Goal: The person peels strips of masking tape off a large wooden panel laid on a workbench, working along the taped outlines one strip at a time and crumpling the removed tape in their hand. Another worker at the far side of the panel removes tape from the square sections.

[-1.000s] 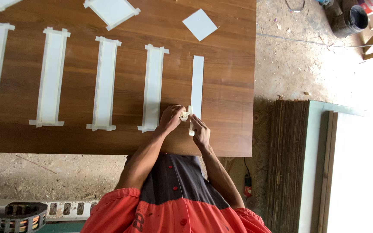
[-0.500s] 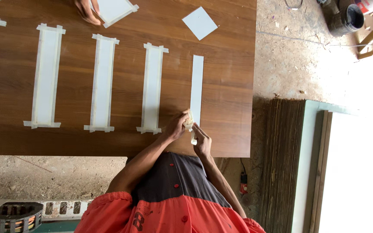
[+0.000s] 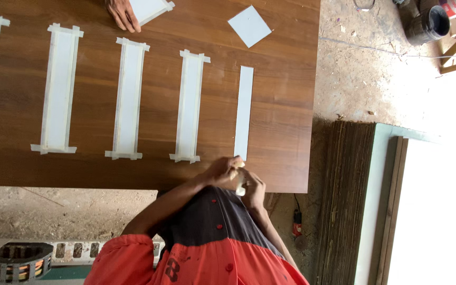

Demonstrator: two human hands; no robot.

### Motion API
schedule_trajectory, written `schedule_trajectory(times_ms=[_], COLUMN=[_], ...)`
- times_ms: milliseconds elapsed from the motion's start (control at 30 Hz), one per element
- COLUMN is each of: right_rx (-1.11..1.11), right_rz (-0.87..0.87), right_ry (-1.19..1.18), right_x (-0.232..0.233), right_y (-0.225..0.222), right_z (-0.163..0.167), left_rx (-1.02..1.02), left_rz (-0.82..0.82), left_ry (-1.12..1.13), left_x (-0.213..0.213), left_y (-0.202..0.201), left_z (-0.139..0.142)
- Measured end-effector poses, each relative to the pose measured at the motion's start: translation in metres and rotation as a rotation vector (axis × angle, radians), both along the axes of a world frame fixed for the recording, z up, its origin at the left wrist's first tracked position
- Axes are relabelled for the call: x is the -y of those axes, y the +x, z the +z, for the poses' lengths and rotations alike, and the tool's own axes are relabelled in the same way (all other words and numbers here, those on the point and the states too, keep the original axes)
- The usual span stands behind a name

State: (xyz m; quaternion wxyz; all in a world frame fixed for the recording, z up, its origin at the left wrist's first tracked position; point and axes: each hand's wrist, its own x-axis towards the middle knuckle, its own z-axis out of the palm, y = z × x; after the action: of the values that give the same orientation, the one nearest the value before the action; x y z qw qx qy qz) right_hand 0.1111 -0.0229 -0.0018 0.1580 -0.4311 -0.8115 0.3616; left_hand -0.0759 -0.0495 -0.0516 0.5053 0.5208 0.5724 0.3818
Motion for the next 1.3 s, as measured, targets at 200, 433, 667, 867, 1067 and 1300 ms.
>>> schedule_trajectory(times_ms=[200,433,667,867,1067,1300], right_rx=[-0.058,-0.049,-0.048,0.461,0.036,-0.434], right_rz=[-0.08,-0.046,0.276,0.554,0.47,0.048], right_ry=[0.208,0.128,0.367,0.31,0.416,-0.401], right_x=[-0.015,-0.022,-0.039,-0.052,-0.041,-0.061], right_y=[-0.012,-0.053,-0.053,-0.04,0.023,0.103], right_z=[0.028,0.014,0.002,0.023,0.028,0.005], left_rx=[0.623,1.159,1.408,1.243,0.688,0.622], left_rz=[0.191,0.667,0.737,0.948,1.008,1.028], left_ry=[-0.215,-0.506,-0.129,-0.32,-0.531,-0.555], left_x=[-0.002,0.004,0.01,0.013,-0.021,-0.095], left_y=[0.025,0.022,0.029,0.057,0.098,0.153], left_z=[0.012,0.048,0.036,0.048,0.042,0.026])
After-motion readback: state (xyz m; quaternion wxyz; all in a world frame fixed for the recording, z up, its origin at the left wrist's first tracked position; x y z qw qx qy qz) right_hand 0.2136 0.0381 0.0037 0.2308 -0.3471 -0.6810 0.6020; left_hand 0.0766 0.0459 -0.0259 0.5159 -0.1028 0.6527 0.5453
